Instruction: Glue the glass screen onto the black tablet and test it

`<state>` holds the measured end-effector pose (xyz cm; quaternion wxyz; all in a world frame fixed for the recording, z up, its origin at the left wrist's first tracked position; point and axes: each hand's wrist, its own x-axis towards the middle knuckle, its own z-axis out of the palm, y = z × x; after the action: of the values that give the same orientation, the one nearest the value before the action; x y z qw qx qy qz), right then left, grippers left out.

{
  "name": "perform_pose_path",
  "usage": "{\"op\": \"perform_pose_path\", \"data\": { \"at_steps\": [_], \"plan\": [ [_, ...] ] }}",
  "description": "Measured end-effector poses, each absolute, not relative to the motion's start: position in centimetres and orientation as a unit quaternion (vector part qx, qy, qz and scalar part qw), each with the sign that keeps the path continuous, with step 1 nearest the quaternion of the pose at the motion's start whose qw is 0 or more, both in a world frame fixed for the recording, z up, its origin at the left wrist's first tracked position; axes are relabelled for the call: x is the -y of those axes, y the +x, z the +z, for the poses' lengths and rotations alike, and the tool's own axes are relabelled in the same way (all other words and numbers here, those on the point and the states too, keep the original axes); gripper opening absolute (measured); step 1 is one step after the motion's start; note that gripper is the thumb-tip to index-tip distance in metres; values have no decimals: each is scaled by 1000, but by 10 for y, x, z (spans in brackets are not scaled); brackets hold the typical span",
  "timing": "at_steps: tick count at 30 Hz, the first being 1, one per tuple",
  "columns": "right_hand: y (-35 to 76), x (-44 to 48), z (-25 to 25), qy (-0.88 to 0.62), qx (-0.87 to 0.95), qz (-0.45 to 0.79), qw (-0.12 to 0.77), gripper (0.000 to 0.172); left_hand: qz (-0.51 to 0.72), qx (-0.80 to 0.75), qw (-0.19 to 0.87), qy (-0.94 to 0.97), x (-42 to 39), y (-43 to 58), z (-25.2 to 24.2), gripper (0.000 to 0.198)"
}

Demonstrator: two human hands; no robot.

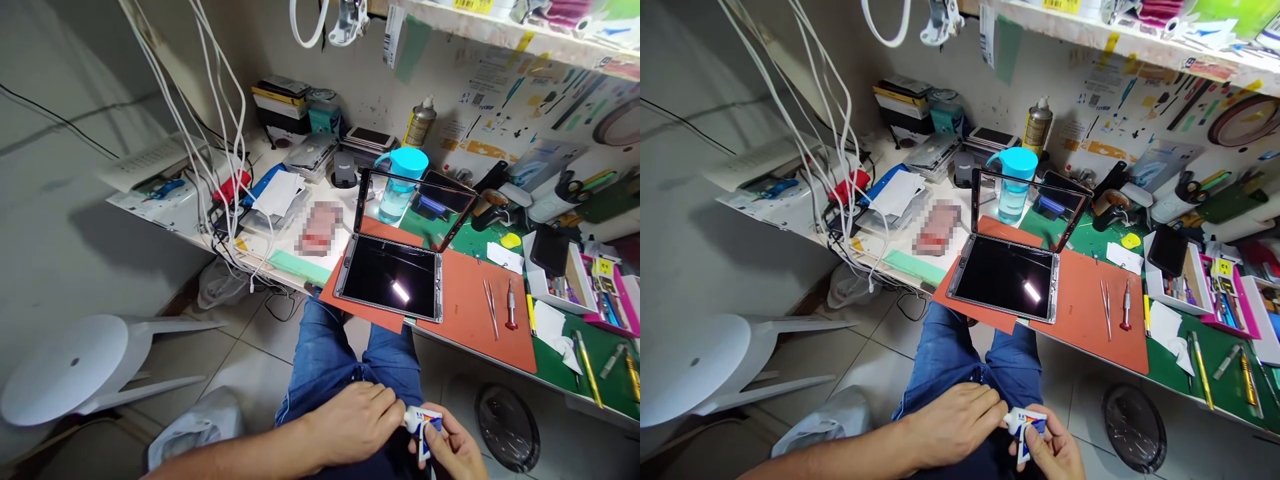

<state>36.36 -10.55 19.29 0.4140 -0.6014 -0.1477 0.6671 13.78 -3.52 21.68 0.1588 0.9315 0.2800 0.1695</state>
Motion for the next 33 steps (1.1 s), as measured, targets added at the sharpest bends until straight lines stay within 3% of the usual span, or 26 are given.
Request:
{"op": "perform_pose_path", "data": {
  "at_steps": [3, 7, 14, 20, 25, 28, 33],
  "plan": [
    [350, 99, 207, -577, 153, 689, 411, 61, 189, -268, 108, 939, 31, 125, 223, 11],
    [333, 88, 222, -566, 181, 690, 412, 54, 206, -284, 115, 930, 32, 110, 231, 4],
    [306, 75, 241, -571, 295, 645, 412, 45, 271, -370, 254, 852, 39, 87, 239, 27],
    [278, 65, 253, -587, 327, 606, 427, 42, 336, -402, 238, 818, 30, 68, 243, 27],
    [252, 45, 262, -577, 308, 626, 424, 43, 387, -393, 281, 785, 6, 48, 241, 37],
    [233, 30, 268, -567, 330, 622, 428, 39, 397, -392, 309, 770, -10, 32, 242, 32],
    [200, -2, 275, -547, 425, 554, 463, 31, 451, -410, 330, 720, -42, 8, 244, 39]
  ]
}}
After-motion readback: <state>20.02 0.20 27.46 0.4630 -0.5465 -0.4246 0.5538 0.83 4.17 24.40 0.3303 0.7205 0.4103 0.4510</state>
